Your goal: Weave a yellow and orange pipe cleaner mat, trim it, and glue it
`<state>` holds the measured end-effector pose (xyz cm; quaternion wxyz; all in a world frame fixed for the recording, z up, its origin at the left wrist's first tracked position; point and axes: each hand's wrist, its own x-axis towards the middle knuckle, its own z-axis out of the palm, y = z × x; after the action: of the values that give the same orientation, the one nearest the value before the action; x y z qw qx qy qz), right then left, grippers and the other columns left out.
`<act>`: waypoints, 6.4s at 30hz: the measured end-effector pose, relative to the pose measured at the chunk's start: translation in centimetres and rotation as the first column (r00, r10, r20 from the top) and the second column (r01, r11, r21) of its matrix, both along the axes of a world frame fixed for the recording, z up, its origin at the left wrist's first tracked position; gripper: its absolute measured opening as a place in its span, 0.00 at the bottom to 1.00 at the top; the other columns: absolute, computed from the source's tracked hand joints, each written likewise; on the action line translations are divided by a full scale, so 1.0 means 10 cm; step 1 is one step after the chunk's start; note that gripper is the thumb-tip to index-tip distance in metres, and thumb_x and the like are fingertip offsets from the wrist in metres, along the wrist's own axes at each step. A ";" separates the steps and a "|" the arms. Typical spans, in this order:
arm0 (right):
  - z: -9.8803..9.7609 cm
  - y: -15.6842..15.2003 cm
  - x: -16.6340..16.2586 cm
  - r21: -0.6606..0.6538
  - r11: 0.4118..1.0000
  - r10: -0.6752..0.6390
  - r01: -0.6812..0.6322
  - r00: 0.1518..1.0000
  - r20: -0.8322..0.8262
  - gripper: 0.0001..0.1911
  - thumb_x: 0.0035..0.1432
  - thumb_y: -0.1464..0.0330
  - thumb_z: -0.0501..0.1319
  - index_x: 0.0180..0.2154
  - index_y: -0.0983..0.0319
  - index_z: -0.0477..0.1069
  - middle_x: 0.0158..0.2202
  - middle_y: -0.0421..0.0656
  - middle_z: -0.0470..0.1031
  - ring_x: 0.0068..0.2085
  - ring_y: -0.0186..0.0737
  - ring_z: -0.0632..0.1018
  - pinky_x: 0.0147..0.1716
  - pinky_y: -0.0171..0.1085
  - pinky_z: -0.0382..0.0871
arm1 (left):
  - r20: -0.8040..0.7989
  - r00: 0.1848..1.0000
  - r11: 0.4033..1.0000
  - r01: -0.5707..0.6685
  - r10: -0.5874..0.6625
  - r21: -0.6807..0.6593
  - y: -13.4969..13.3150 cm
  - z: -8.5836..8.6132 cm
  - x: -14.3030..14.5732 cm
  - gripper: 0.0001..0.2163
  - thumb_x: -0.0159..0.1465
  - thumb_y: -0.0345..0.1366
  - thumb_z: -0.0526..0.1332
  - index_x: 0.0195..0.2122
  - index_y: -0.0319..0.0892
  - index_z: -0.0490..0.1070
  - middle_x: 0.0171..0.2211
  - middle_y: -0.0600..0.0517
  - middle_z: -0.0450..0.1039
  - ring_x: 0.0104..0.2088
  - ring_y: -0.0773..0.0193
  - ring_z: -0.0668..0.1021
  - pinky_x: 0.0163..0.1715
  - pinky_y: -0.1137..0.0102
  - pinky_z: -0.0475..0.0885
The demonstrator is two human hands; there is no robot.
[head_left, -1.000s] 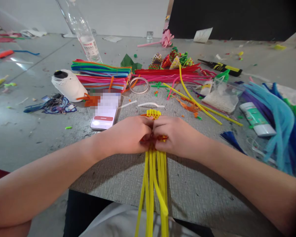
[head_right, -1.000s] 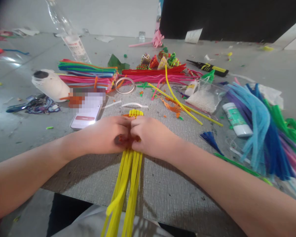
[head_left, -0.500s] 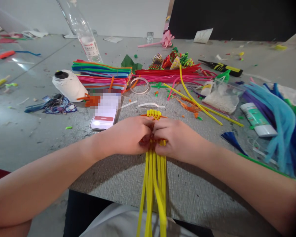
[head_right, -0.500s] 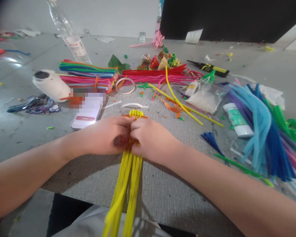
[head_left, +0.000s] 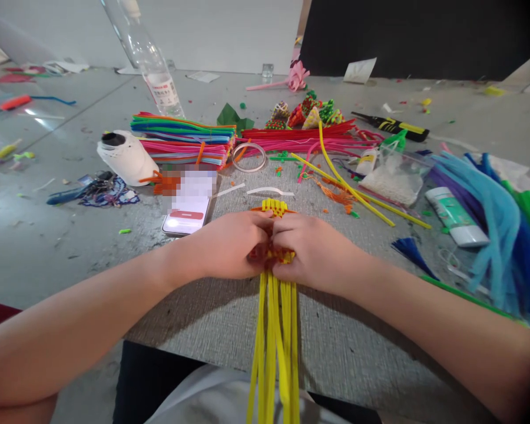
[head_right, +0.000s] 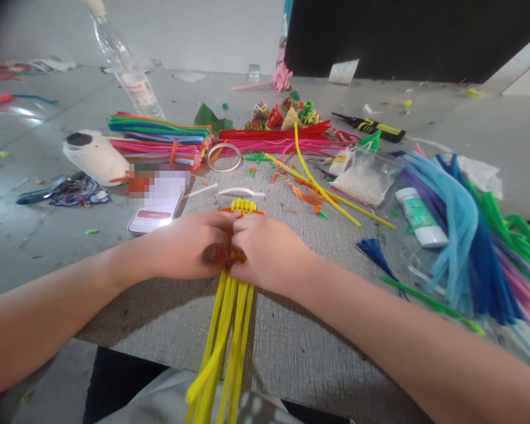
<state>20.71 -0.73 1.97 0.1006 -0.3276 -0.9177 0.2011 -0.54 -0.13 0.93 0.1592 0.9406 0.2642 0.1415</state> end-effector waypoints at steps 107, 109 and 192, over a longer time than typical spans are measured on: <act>-0.06 0.08 0.01 0.149 0.982 0.132 -0.114 0.985 -0.115 0.12 0.57 0.77 0.64 0.23 0.62 0.74 0.28 0.44 0.77 0.36 0.43 0.76 0.36 0.40 0.68 | 0.008 1.000 0.996 0.003 -0.002 -0.090 0.00 0.13 -0.07 0.04 0.63 0.32 0.65 0.39 0.42 0.79 0.42 0.45 0.80 0.49 0.52 0.82 0.53 0.60 0.77; -0.06 0.08 0.01 0.154 0.981 0.139 -0.121 0.984 -0.111 0.12 0.58 0.77 0.64 0.23 0.61 0.73 0.28 0.44 0.76 0.36 0.42 0.76 0.36 0.40 0.68 | 0.001 1.000 0.997 0.030 -0.030 -0.064 0.01 0.12 -0.06 0.04 0.66 0.32 0.64 0.36 0.43 0.79 0.39 0.47 0.80 0.49 0.52 0.82 0.54 0.60 0.76; -0.01 -0.14 -0.07 -0.019 0.992 -0.123 0.121 0.986 -0.115 0.04 0.54 0.74 0.66 0.31 0.61 0.72 0.38 0.47 0.77 0.41 0.46 0.77 0.44 0.43 0.70 | 0.091 0.994 0.979 -0.044 0.063 -0.200 -0.08 0.10 -0.09 0.02 0.63 0.32 0.67 0.34 0.41 0.78 0.55 0.40 0.75 0.60 0.47 0.78 0.63 0.52 0.72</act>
<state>20.00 -2.13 1.86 0.1640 -0.3716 -0.8873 0.2185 -1.41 -0.89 1.93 0.2607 0.9048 0.2941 0.1641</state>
